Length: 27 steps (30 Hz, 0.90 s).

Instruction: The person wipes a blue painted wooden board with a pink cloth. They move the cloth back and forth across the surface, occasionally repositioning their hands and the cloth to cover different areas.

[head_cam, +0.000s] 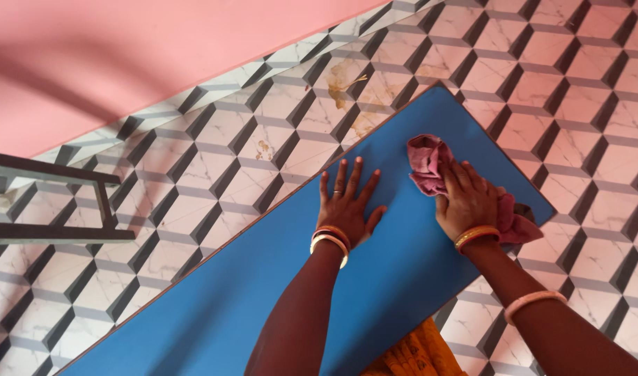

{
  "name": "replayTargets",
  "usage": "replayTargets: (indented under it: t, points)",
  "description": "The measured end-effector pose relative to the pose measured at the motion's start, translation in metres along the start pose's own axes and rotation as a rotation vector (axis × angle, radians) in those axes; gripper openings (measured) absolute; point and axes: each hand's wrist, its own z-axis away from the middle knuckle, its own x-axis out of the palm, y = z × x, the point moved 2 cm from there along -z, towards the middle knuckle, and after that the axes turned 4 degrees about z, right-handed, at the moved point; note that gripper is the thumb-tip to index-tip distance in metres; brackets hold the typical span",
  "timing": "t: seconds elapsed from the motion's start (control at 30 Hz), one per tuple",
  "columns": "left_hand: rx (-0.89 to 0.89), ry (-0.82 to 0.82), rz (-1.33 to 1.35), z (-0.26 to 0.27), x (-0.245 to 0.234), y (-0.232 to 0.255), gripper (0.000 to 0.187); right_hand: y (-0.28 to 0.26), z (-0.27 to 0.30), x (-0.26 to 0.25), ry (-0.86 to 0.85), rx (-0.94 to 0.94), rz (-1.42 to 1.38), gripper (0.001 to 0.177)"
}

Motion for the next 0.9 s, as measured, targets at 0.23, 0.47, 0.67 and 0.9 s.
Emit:
replayTargets:
  t: [0.23,0.47,0.67,0.9]
  points:
    - [-0.010,-0.009,-0.008,0.000,-0.002,0.004,0.070,0.016,-0.052,0.015,-0.004,0.011,0.016,0.061]
    - [-0.020,-0.019,-0.007,0.000,-0.009,0.005,0.070,0.048,-0.117,0.034,0.034,0.026,-0.034,0.061]
    - [-0.022,-0.028,-0.009,0.000,-0.006,0.006,0.070,0.061,-0.123,0.041,-0.026,0.088,-0.023,0.061]
    - [-0.004,-0.013,-0.027,0.002,-0.007,0.005,0.070,0.045,-0.050,0.020,0.016,0.158,0.043,0.060]
